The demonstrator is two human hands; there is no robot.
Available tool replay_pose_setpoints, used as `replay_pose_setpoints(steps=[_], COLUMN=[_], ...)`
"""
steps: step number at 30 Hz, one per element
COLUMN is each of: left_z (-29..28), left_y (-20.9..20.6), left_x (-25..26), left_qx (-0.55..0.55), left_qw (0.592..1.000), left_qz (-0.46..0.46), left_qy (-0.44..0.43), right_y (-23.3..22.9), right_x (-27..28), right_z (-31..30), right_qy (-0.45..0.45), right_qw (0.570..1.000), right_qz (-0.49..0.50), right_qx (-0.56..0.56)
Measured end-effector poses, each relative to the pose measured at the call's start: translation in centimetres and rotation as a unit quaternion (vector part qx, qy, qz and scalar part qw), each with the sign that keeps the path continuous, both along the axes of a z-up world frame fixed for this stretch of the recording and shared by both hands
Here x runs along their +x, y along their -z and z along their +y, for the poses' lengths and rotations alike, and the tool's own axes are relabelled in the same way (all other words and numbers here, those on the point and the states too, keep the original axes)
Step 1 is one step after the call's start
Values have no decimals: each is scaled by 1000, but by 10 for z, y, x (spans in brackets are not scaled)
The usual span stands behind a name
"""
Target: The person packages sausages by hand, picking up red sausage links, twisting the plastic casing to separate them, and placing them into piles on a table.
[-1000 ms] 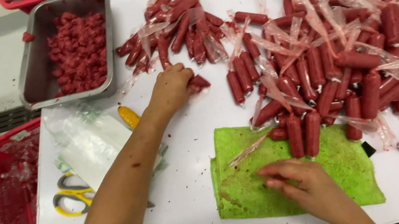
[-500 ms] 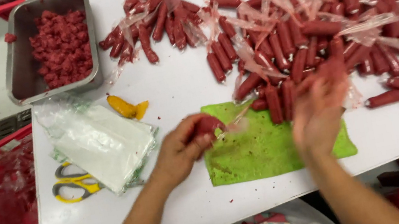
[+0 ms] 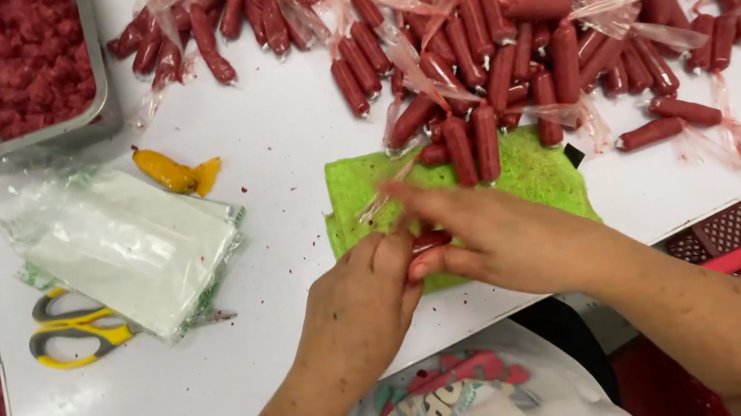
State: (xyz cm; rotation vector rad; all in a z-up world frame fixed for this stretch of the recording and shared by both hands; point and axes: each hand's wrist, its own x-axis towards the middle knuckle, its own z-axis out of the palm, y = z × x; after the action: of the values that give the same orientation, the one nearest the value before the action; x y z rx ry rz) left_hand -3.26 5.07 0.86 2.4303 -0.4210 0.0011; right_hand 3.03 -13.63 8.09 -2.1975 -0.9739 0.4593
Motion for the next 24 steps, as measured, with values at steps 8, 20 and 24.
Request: replay_pose_setpoints(steps=[8, 20, 24], left_z=[18, 92, 111], left_y=[20, 12, 19], left_x=[-16, -48, -37], left_qx=[141, -106, -145], left_qw=[976, 943, 896], left_qz=[-162, 316, 418], left_qy=[-30, -17, -21], right_y=[32, 17, 33], right_x=[4, 33, 32], right_z=[14, 53, 85], right_qy=[-149, -338, -358], right_qw=[927, 827, 818], right_qz=[-331, -448, -448], right_qx=[-97, -22, -42])
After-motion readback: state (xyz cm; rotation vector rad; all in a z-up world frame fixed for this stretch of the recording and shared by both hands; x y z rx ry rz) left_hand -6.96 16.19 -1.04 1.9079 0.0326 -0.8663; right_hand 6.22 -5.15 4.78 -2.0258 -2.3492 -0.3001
